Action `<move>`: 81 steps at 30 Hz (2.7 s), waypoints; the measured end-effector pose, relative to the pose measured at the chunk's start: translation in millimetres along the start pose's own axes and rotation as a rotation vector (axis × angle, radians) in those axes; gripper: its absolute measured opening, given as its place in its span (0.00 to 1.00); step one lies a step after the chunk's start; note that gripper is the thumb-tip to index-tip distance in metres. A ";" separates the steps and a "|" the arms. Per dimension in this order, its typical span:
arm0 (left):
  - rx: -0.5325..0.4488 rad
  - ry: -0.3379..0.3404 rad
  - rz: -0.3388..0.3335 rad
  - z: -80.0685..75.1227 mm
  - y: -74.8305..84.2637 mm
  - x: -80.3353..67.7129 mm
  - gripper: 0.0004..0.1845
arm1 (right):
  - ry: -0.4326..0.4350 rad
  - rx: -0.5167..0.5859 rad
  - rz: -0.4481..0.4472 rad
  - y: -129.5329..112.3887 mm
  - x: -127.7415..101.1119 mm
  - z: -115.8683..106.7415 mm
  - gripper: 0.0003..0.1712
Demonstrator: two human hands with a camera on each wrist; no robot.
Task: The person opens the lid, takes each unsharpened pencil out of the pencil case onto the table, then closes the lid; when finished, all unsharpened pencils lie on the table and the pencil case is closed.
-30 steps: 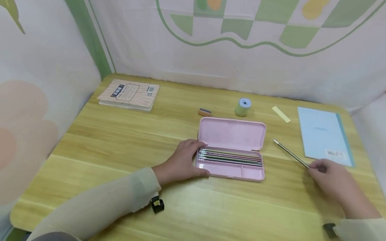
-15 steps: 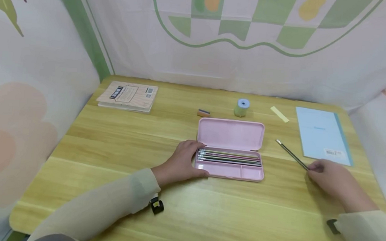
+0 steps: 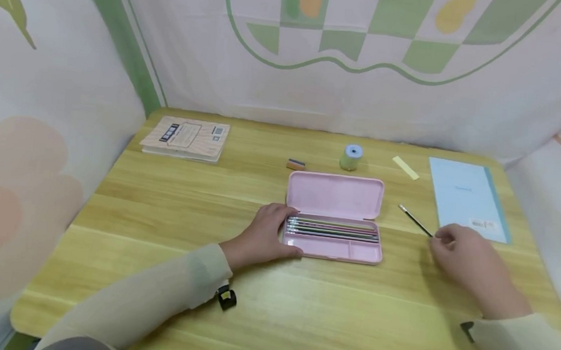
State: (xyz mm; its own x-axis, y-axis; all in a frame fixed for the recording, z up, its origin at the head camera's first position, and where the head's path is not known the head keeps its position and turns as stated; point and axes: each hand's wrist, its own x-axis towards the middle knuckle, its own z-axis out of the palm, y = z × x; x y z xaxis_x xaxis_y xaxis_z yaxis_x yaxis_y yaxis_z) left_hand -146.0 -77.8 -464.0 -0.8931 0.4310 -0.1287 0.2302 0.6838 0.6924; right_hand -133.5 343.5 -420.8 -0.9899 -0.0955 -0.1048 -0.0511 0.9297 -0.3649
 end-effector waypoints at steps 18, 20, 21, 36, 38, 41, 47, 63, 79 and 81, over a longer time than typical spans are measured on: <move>0.009 0.002 0.043 7.0 -7.3 3.3 0.53 | -0.085 0.148 -0.283 -91.5 17.7 39.9 0.12; 0.006 0.003 0.040 5.6 -6.7 3.1 0.53 | -0.108 0.155 -0.275 -93.2 20.4 39.3 0.13; 0.004 0.003 0.036 4.8 -6.5 2.9 0.53 | -0.120 0.160 -0.270 -94.2 21.7 38.9 0.14; 0.008 0.002 0.020 2.1 -4.2 1.3 0.52 | -0.175 0.160 -0.267 -98.1 30.8 45.5 0.09; 0.008 0.001 0.021 2.4 -4.3 1.3 0.52 | -0.177 0.159 -0.279 -97.6 31.8 47.3 0.08; 0.006 -0.001 0.018 1.8 -4.0 1.1 0.52 | -0.183 0.171 -0.296 -96.4 33.1 49.2 0.07; 0.003 0.001 0.013 2.0 -3.8 0.2 0.53 | -0.193 0.206 -0.286 -95.5 31.8 47.2 0.07; 0.002 -0.004 0.012 1.5 0.6 -1.8 0.52 | -0.236 0.283 -0.252 -94.4 30.0 43.5 0.07; 0.001 -0.002 0.025 1.8 0.5 -2.2 0.52 | -0.216 0.370 -0.183 -91.2 24.8 39.5 0.10; 0.001 -0.001 0.025 2.3 -0.3 -1.9 0.52 | -0.187 0.360 -0.192 -89.6 23.1 38.4 0.10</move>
State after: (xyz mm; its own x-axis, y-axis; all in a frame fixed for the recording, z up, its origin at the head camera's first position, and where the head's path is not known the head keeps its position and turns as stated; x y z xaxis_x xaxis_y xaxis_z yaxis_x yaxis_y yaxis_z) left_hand -143.5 -77.5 -465.6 -0.8869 0.4482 -0.1122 0.2523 0.6733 0.6950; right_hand -146.7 244.3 -426.1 -0.9245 -0.3474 -0.1568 -0.1496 0.7091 -0.6891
